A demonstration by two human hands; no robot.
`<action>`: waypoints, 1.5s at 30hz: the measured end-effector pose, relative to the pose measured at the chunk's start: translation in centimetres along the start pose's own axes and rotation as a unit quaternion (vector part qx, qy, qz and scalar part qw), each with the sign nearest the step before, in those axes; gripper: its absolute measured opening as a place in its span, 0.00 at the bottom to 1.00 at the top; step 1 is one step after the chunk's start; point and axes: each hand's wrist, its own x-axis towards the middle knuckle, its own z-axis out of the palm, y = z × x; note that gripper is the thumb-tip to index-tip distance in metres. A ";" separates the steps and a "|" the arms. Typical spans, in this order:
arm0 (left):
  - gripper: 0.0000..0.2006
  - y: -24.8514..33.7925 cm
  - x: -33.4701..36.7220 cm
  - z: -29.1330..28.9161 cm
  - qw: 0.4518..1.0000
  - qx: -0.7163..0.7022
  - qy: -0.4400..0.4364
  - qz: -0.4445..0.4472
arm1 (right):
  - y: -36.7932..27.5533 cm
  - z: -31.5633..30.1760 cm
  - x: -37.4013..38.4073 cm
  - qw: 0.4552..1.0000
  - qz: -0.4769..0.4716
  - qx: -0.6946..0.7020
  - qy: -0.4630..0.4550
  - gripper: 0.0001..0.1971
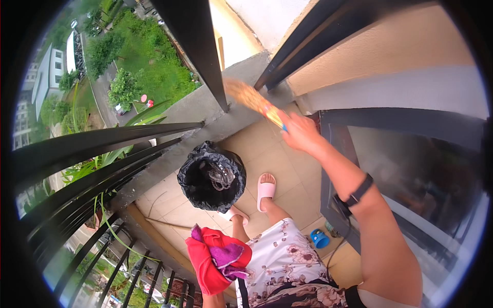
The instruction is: The person walks from the living area to the balcony carrying a cloth and a small broom. They sweep debris along the balcony railing and floor, then use a dustpan to collect the swept material. The person moves several potted plants to access areas behind them while continuing to sweep.
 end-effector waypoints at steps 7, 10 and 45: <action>0.20 0.1 -1.5 -0.2 1.000 -0.004 0.015 0.003 | -4.1 5.3 2.0 0.991 0.030 -0.027 -0.131 0.24; 0.20 0.2 -1.8 -1.4 0.999 0.012 -0.026 0.019 | -1.0 4.4 -3.5 0.976 -0.015 -0.044 -0.212 0.24; 0.20 -1.2 -5.3 -1.1 1.000 -0.007 0.006 -0.010 | 3.8 10.8 -9.6 0.932 0.287 0.215 -0.044 0.31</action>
